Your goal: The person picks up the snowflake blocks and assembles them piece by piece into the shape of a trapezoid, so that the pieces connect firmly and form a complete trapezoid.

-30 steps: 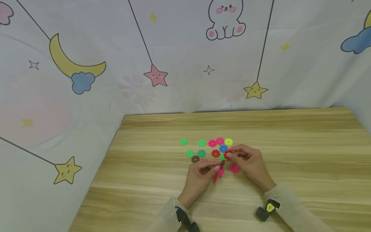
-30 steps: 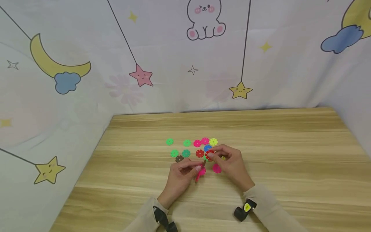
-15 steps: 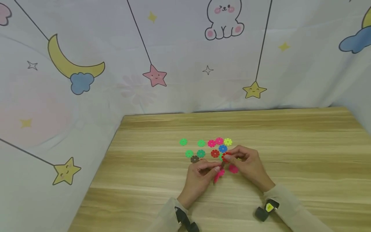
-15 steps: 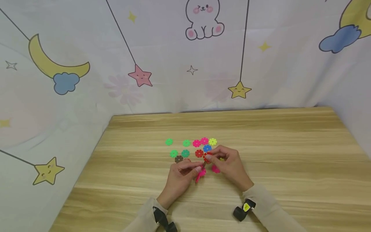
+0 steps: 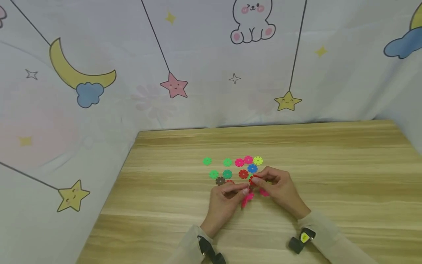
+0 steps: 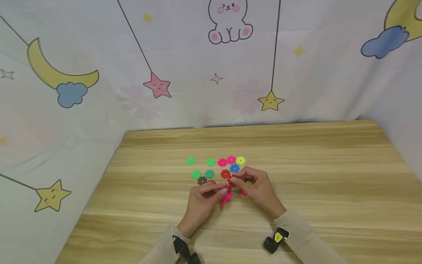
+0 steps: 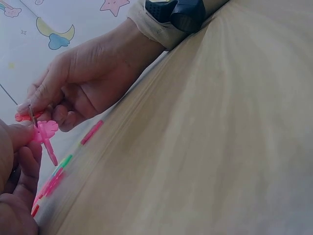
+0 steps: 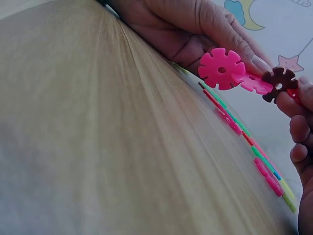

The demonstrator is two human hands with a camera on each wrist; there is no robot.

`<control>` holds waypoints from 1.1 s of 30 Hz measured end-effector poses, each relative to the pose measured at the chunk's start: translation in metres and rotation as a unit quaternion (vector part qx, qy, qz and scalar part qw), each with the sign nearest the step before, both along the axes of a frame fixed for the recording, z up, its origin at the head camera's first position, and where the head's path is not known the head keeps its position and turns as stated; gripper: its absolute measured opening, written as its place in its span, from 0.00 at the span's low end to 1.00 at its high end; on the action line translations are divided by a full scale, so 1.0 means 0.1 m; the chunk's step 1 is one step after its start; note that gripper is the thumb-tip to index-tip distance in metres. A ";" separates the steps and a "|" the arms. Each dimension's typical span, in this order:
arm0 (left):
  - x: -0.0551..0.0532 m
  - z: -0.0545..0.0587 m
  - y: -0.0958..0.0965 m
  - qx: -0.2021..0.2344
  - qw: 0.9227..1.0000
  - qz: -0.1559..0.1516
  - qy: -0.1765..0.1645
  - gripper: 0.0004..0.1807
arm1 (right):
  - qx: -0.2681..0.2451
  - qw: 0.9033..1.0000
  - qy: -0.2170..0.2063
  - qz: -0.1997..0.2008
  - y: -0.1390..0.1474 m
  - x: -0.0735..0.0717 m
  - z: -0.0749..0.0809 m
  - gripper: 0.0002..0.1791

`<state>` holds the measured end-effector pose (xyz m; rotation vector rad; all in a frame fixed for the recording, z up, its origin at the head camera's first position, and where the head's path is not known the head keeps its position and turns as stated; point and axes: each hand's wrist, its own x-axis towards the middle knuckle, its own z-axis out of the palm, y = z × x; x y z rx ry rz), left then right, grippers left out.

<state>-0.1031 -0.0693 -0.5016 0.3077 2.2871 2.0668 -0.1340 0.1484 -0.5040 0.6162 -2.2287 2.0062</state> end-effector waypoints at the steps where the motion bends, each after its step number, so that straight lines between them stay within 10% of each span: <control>1: 0.00 0.00 0.00 0.003 1.000 0.000 -0.004 0.09 | 0.000 1.000 0.001 0.002 0.00 0.00 0.00 0.05; 25: -0.03 0.01 0.01 0.026 0.999 -0.016 -0.036 0.18 | 0.010 0.998 0.002 0.060 -0.10 0.09 0.01 0.08; 33: -0.03 0.02 0.00 0.008 0.999 -0.018 -0.032 0.16 | -0.007 1.000 0.009 -0.008 -0.08 0.08 0.02 0.06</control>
